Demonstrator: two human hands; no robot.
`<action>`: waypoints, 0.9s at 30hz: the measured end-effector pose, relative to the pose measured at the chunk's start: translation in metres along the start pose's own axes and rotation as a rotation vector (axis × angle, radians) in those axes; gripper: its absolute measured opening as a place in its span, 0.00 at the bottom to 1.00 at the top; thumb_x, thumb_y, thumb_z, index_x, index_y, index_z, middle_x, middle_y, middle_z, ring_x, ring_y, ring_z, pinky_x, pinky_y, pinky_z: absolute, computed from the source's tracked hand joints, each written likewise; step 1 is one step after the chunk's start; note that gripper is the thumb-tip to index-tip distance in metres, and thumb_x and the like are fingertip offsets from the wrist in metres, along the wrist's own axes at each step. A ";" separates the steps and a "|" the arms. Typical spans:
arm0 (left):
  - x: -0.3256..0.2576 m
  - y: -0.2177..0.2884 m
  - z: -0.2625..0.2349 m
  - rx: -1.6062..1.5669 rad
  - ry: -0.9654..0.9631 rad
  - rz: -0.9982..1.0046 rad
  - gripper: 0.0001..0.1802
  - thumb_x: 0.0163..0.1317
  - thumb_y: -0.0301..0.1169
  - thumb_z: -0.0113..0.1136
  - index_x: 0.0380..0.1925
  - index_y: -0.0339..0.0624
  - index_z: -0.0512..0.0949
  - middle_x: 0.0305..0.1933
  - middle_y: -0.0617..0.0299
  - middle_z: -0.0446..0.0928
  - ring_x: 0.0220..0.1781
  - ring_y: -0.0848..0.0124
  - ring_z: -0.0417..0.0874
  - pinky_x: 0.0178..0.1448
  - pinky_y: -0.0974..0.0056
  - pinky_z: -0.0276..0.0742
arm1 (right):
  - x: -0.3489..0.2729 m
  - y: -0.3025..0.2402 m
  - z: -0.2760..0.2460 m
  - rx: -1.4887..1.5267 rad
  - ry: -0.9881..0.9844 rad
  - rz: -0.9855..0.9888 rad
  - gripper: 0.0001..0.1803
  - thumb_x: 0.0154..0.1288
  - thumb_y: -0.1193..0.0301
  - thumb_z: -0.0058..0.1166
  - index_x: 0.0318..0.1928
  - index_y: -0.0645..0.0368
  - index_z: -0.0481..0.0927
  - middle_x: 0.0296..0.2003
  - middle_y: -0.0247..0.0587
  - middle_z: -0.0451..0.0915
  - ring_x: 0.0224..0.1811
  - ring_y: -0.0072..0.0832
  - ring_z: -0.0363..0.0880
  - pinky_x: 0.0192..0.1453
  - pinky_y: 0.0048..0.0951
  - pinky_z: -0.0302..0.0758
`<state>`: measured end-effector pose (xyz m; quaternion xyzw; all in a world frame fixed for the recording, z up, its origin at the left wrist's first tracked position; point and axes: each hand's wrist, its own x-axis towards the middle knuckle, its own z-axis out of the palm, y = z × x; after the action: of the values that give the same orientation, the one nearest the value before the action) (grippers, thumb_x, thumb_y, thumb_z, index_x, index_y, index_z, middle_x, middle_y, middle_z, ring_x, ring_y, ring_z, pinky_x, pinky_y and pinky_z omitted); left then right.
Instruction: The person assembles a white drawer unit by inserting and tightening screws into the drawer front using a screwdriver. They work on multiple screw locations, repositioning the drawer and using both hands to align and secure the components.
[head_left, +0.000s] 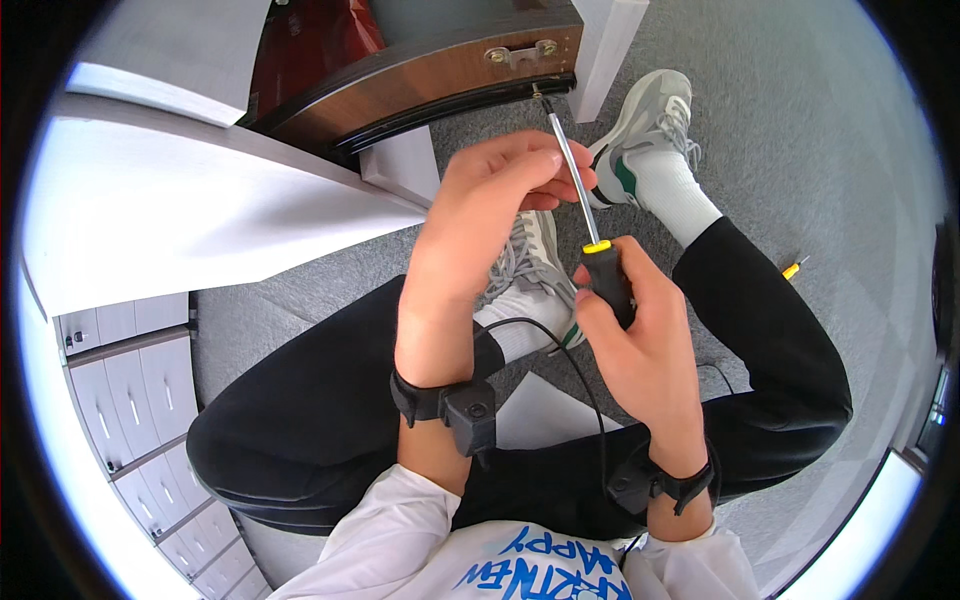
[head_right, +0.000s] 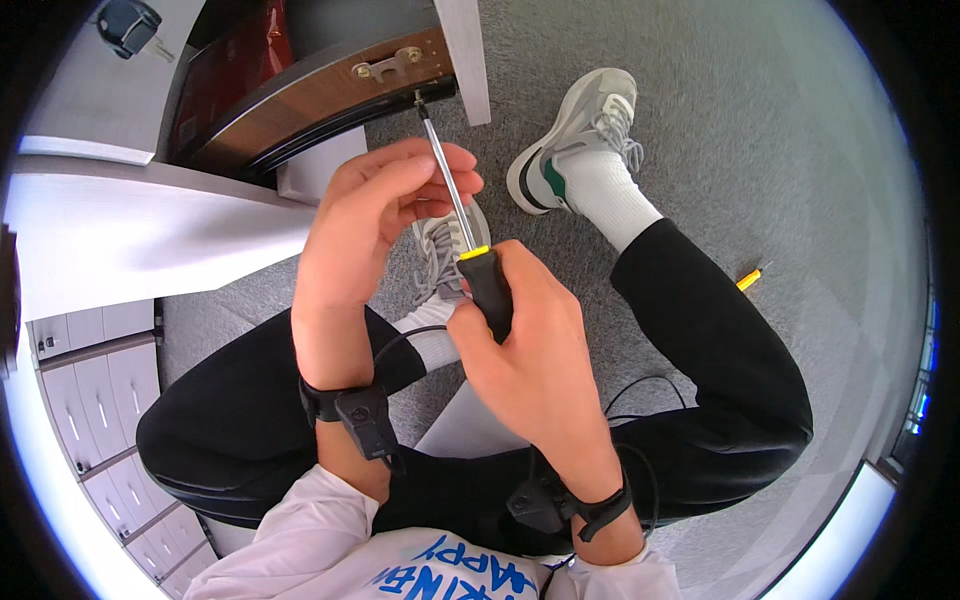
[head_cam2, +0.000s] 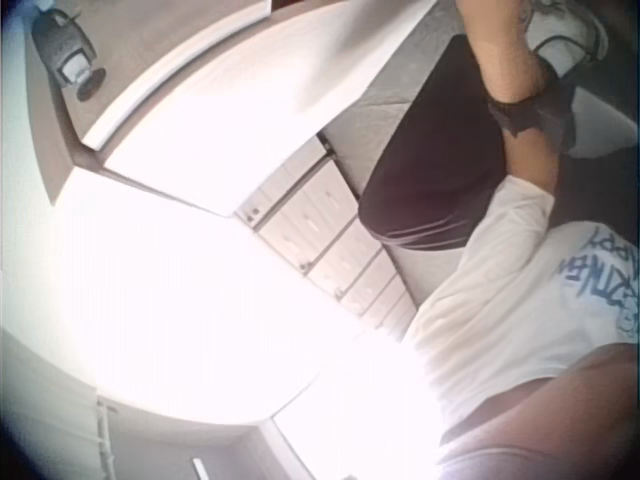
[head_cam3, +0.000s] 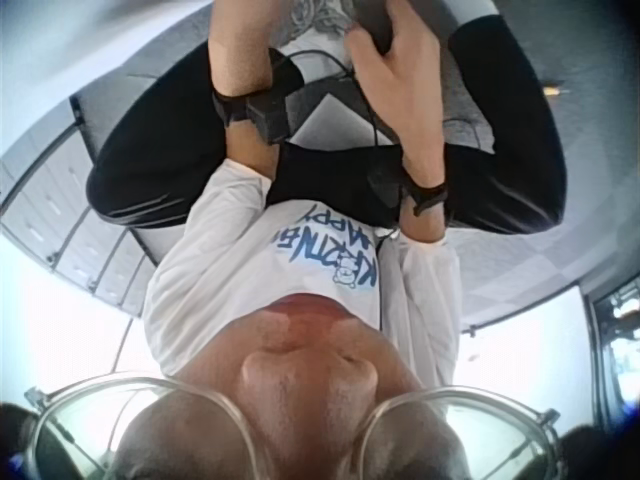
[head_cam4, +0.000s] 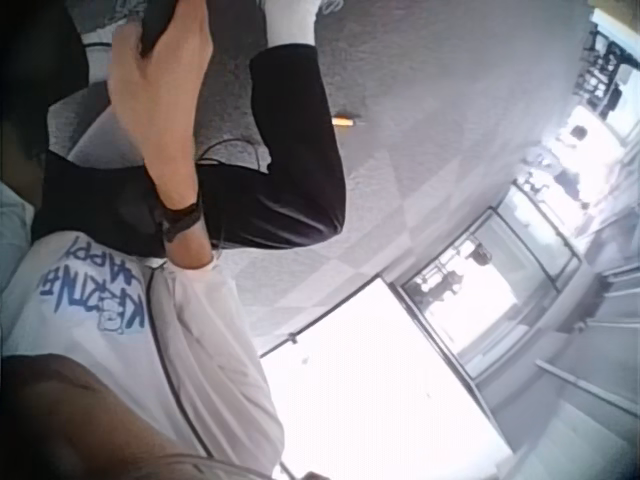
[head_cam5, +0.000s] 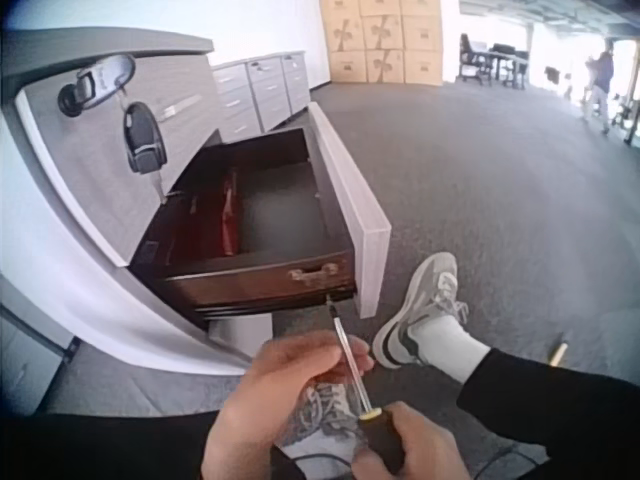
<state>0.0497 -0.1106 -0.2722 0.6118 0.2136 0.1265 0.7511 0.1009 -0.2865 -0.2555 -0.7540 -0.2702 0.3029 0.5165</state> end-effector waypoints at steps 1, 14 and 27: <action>0.000 0.001 -0.001 -0.012 -0.010 -0.009 0.21 0.70 0.38 0.53 0.49 0.32 0.82 0.46 0.53 0.86 0.47 0.68 0.85 0.55 0.66 0.77 | 0.001 0.001 0.001 -0.008 -0.007 0.008 0.07 0.63 0.76 0.54 0.40 0.67 0.75 0.26 0.35 0.72 0.28 0.16 0.64 0.32 0.24 0.64; 0.002 0.001 0.002 -0.022 0.017 -0.009 0.17 0.71 0.37 0.58 0.47 0.32 0.83 0.37 0.59 0.85 0.39 0.75 0.83 0.49 0.69 0.76 | 0.008 0.004 0.007 0.008 0.006 0.047 0.09 0.61 0.74 0.54 0.40 0.67 0.75 0.26 0.35 0.69 0.29 0.18 0.63 0.33 0.25 0.64; 0.005 -0.008 0.001 -0.087 0.111 0.022 0.15 0.70 0.39 0.61 0.41 0.36 0.85 0.33 0.61 0.86 0.35 0.79 0.81 0.44 0.72 0.74 | -0.010 0.006 0.018 0.295 -0.032 0.103 0.28 0.64 0.75 0.60 0.62 0.64 0.66 0.45 0.43 0.76 0.34 0.21 0.77 0.39 0.23 0.77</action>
<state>0.0539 -0.1109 -0.2803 0.5730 0.2423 0.1776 0.7625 0.0817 -0.2848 -0.2649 -0.6780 -0.1919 0.3773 0.6009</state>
